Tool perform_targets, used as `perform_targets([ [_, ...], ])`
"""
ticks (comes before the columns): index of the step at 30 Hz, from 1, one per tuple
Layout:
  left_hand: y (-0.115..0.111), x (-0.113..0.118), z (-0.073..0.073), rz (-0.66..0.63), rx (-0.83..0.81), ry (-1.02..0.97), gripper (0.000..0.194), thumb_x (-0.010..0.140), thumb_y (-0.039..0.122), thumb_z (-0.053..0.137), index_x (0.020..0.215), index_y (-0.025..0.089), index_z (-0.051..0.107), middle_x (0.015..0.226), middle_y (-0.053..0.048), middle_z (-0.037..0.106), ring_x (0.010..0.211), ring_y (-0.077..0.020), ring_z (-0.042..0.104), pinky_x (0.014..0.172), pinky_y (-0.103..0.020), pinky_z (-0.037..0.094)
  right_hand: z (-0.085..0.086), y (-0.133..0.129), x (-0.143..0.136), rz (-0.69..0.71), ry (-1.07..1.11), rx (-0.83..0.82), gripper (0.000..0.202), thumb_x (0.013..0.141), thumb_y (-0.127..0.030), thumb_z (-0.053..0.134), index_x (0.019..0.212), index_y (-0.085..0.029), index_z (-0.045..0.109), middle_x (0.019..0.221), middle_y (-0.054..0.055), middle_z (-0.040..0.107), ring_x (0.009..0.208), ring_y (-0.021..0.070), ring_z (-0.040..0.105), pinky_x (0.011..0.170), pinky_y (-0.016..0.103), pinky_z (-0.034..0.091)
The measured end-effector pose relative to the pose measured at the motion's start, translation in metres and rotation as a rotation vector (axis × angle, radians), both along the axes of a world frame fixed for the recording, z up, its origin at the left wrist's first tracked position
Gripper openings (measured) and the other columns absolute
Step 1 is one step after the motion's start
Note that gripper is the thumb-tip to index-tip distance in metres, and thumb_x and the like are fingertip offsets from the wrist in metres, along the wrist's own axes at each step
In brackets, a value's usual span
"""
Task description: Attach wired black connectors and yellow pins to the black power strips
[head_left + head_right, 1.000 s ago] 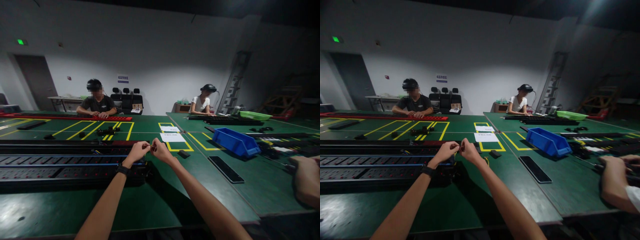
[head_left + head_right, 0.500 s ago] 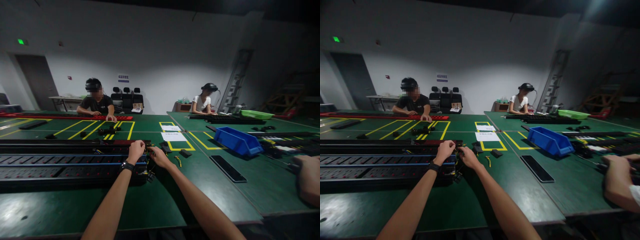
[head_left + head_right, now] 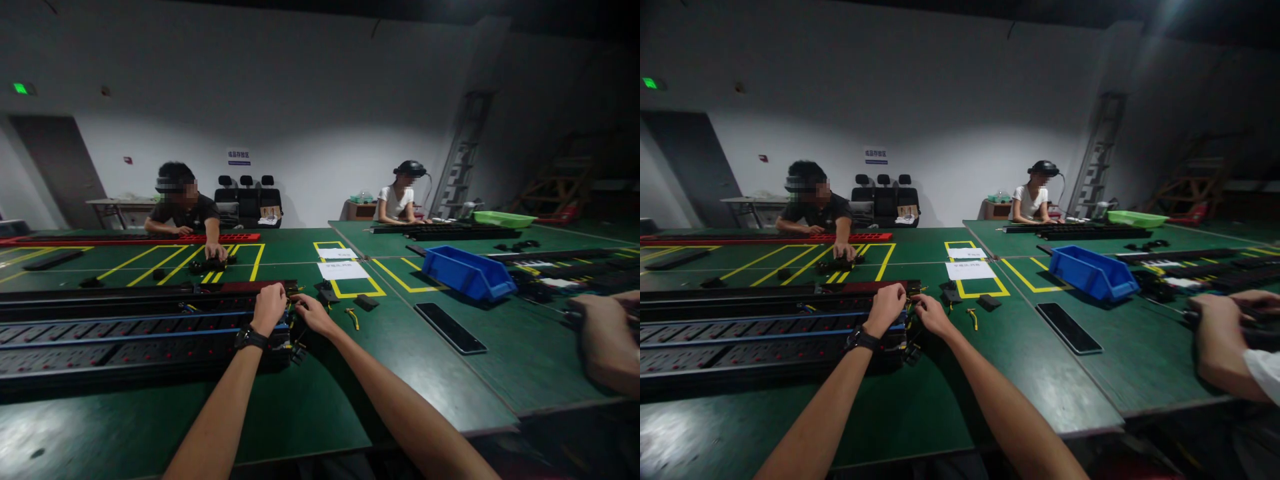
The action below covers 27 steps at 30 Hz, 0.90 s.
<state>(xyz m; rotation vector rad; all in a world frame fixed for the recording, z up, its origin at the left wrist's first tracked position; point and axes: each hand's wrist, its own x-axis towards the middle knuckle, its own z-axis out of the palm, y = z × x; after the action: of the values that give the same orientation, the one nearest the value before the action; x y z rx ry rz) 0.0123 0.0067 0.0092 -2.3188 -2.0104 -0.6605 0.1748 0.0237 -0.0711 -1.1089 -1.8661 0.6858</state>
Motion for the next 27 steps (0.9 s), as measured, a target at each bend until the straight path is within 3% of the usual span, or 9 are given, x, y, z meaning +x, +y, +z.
perform_targets([
  [4,-0.003,0.001,0.000,-0.022,0.008,0.052,0.022,0.095,0.019,0.052,0.109,0.021,0.068,0.103,-0.010,0.076,0.099,-0.0240,0.071,0.084,-0.030,0.051,0.000,0.000,0.000,0.008,0.024,0.000,0.039,0.088,-0.017,0.052,0.123,-0.016,0.068,0.104,0.007,0.070,0.097,0.0216,0.063,0.092,0.034,0.047],
  [14,-0.008,0.003,0.001,-0.012,-0.008,0.133,0.023,0.100,0.022,0.045,0.108,0.019,0.066,0.104,-0.012,0.075,0.100,-0.0262,0.072,0.085,-0.033,0.053,0.003,-0.003,-0.001,0.024,-0.003,0.009,0.040,0.088,-0.021,0.055,0.126,-0.019,0.068,0.102,0.006,0.071,0.095,0.0221,0.063,0.091,0.034,0.047],
  [20,-0.011,0.004,0.002,-0.022,-0.032,0.185,0.025,0.101,0.019,0.041,0.112,0.018,0.064,0.105,-0.014,0.074,0.100,-0.0271,0.072,0.083,-0.033,0.053,0.002,-0.002,-0.001,0.022,-0.003,0.011,0.050,0.078,-0.009,0.051,0.124,-0.018,0.069,0.096,0.004,0.070,0.087,0.0189,0.062,0.087,0.031,0.049],
  [27,-0.014,0.005,0.002,-0.042,-0.040,0.214,0.029,0.101,0.015,0.038,0.114,0.017,0.064,0.105,-0.018,0.072,0.102,-0.0299,0.072,0.083,-0.035,0.053,0.007,-0.008,-0.001,0.001,-0.012,-0.022,0.056,0.072,-0.006,0.050,0.123,-0.020,0.068,0.093,0.001,0.069,0.079,0.0169,0.060,0.077,0.027,0.049],
])
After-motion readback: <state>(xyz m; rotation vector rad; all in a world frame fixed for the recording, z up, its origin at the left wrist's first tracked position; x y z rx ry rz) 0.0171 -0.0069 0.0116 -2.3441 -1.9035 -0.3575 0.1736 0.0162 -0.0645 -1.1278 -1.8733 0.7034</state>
